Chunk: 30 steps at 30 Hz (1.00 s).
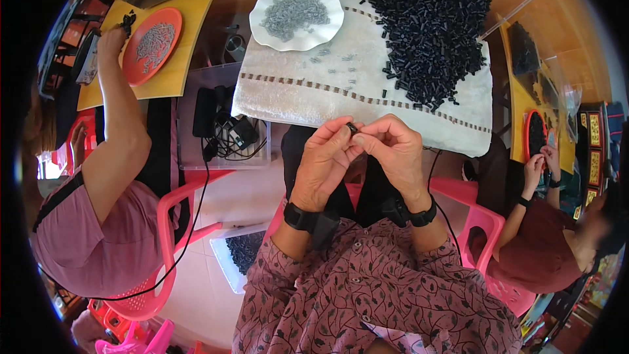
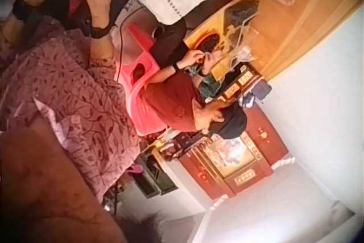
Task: Sorting and inspecting small black and silver components at a workbench.
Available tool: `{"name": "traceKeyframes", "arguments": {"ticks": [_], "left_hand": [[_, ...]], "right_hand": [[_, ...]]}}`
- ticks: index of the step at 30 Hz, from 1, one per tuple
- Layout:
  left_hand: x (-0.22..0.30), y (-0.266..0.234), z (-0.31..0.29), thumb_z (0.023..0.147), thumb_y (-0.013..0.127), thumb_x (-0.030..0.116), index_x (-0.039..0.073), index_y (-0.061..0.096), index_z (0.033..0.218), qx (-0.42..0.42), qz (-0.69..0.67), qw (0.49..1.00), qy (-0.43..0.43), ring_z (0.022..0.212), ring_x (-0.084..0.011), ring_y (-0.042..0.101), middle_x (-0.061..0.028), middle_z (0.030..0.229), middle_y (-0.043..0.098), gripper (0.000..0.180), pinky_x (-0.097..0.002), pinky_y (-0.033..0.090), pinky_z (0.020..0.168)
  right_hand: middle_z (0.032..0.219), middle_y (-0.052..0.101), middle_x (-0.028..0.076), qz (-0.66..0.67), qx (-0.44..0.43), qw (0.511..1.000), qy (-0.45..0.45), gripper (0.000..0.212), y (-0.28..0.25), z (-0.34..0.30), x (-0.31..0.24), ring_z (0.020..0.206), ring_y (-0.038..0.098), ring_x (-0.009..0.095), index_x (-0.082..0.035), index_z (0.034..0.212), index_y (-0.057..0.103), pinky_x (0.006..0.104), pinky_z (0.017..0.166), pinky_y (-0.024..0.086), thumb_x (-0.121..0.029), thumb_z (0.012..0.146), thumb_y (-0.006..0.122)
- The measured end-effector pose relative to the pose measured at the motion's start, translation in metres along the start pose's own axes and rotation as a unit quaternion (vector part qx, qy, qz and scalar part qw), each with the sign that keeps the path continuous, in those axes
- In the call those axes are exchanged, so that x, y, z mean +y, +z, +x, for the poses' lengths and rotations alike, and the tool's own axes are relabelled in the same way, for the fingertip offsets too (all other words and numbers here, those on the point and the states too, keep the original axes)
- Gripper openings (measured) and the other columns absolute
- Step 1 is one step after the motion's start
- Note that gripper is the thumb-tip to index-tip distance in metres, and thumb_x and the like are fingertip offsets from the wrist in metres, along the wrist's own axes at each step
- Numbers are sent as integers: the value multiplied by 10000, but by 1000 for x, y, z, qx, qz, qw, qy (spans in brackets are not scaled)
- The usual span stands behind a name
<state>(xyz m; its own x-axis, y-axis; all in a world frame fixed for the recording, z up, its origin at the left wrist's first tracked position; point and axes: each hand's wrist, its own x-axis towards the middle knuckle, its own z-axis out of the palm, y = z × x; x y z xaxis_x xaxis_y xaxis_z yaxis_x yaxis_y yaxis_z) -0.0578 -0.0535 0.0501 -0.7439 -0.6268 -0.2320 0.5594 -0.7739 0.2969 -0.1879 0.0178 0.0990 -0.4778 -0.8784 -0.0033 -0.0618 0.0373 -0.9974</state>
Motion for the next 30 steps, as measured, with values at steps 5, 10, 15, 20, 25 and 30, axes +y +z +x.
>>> {"name": "traceKeyframes", "arguments": {"ticks": [5, 10, 15, 20, 25, 30], "left_hand": [[-3, -1, 1, 977, 593, 72, 38, 617, 1191, 14, -33, 999, -27, 983, -190, 670, -111, 1110, 679, 218, -340, 554, 881], [2, 0, -1, 977, 588, 63, 30, 605, 1204, 20, -12, 999, -36, 954, -195, 678, -113, 1087, 676, 231, -343, 565, 858], [1, 1, 0, 960, 598, 31, 5, 592, 1220, 47, -7, 998, -31, 937, -188, 667, -132, 1087, 661, 261, -333, 568, 836], [-1, -1, 1, 958, 597, 27, 5, 600, 1212, 39, 1, 999, -35, 952, -185, 660, -136, 1120, 647, 254, -338, 561, 857], [0, -1, 1, 961, 592, 28, 8, 605, 1211, 36, 6, 999, -36, 967, -181, 652, -131, 1140, 642, 251, -339, 556, 873], [0, 1, 1, 964, 585, 27, 9, 596, 1243, 38, 12, 999, -33, 963, -176, 652, -126, 1139, 644, 280, -338, 554, 880]], "right_hand": [[875, 680, 36, 47, 2, 999, 7, 105, 0, -5, 4, 724, 631, 54, 16, 971, 664, 190, 636, 483, -1, 878, 710], [850, 669, 17, 26, -4, 1000, 15, 84, -3, -5, 1, 695, 601, 42, 3, 969, 664, 200, 621, 475, -28, 899, 697], [833, 641, 67, -174, 72, 980, -69, 101, -21, 9, 16, 687, 635, 147, -14, 981, 659, 271, 599, 486, -5, 882, 675], [895, 599, 133, -359, 113, 909, -182, 178, -35, 36, 26, 738, 626, 341, -31, 1014, 666, 389, 636, 505, 38, 865, 598], [969, 577, 121, -438, 91, 876, -179, 273, -38, 49, 33, 766, 630, 336, -89, 1099, 661, 415, 656, 510, 25, 868, 571], [967, 568, 125, -448, 79, 880, -140, 202, -39, 55, 33, 786, 625, 339, -87, 1060, 658, 418, 662, 508, -18, 884, 584]]}}
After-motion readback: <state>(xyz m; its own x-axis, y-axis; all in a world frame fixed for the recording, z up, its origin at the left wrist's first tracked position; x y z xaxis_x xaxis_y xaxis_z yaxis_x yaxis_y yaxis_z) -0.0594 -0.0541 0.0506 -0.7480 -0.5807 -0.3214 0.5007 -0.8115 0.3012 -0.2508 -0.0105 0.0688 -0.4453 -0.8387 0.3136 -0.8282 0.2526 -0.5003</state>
